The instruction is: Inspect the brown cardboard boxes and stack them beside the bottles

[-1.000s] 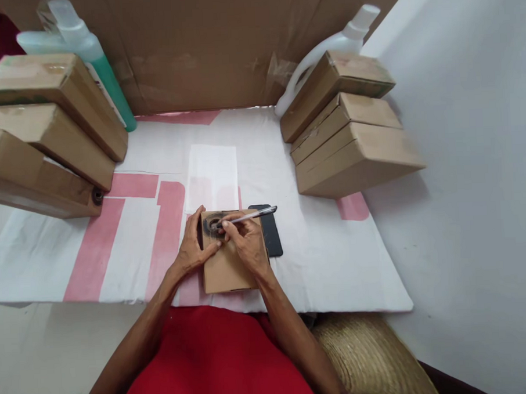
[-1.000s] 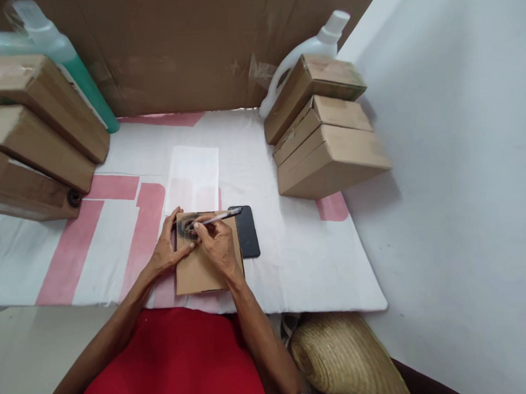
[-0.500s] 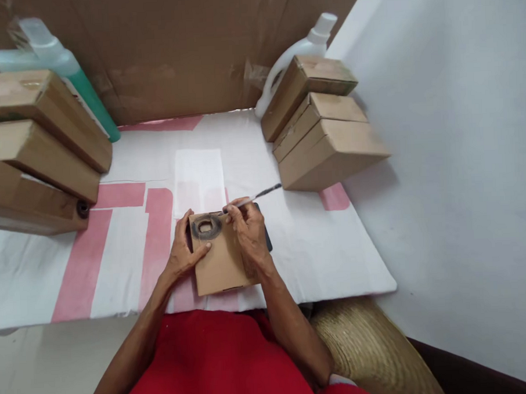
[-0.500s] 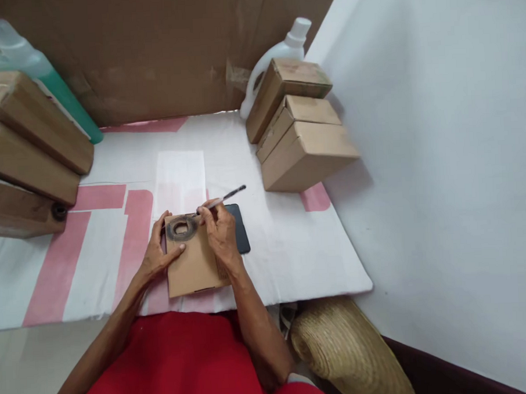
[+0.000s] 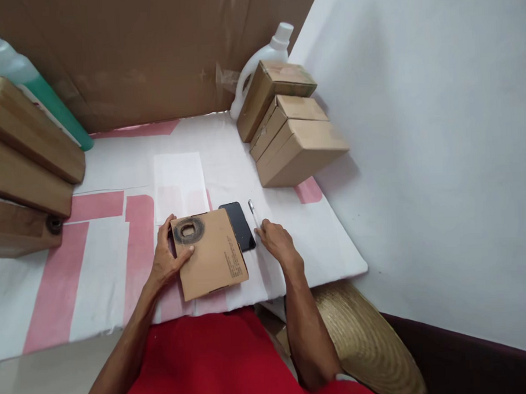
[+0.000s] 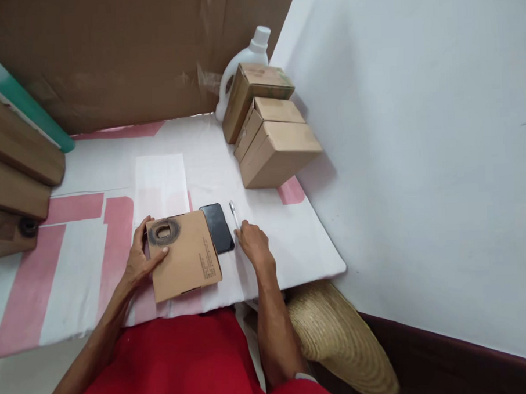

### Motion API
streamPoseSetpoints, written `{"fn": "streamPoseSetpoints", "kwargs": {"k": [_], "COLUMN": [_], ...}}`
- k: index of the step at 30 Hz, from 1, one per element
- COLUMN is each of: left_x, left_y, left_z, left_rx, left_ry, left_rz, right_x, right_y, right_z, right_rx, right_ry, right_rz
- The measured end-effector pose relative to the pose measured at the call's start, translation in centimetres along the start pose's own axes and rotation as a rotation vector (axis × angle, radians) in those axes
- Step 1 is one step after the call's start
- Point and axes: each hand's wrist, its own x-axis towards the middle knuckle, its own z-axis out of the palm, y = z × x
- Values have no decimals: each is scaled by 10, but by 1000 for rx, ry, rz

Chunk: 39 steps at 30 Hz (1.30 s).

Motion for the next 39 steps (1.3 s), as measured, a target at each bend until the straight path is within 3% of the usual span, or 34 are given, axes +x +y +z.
{"fn": "streamPoseSetpoints", "kwargs": {"k": [6, 9, 12, 17, 23, 26, 28, 31, 33, 37, 39], "left_x": [0, 0, 0, 0, -1, -1, -1, 0, 0, -2, -3], "left_y": [3, 3, 3, 2, 2, 2, 3, 4, 3, -5, -13], "left_z": [0, 0, 0, -2, -2, -2, -2, -3, -2, 1, 2], "left_rx": [-10, -11, -4, -24, -46, -41, -29, -25, -30, -51, -83], "left_ry": [6, 14, 7, 6, 6, 6, 6, 2, 4, 34, 56], "left_rz": [-7, -8, -10, -17, -25, -15, -1, 6, 1, 24, 36], "right_x": [-11, -17, -16, -5, -9, -20, -33, -54, -65, -78, -82], "right_y": [-17, -35, -44, -34, -27, -25, -25, -33, -48, -94, -117], "right_z": [-1, 5, 13, 23, 36, 27, 11, -13, -19, -4, 7], "right_rx": [67, 99, 142, 535, 945, 1100, 1355, 1751, 1848, 1982, 2046], "right_ry": [126, 107, 106, 107, 14, 49, 16, -148, -346, -866, -1049], "right_rz": [-42, -97, -55, 14, -95, -69, -68, -139, -204, -253, -251]}}
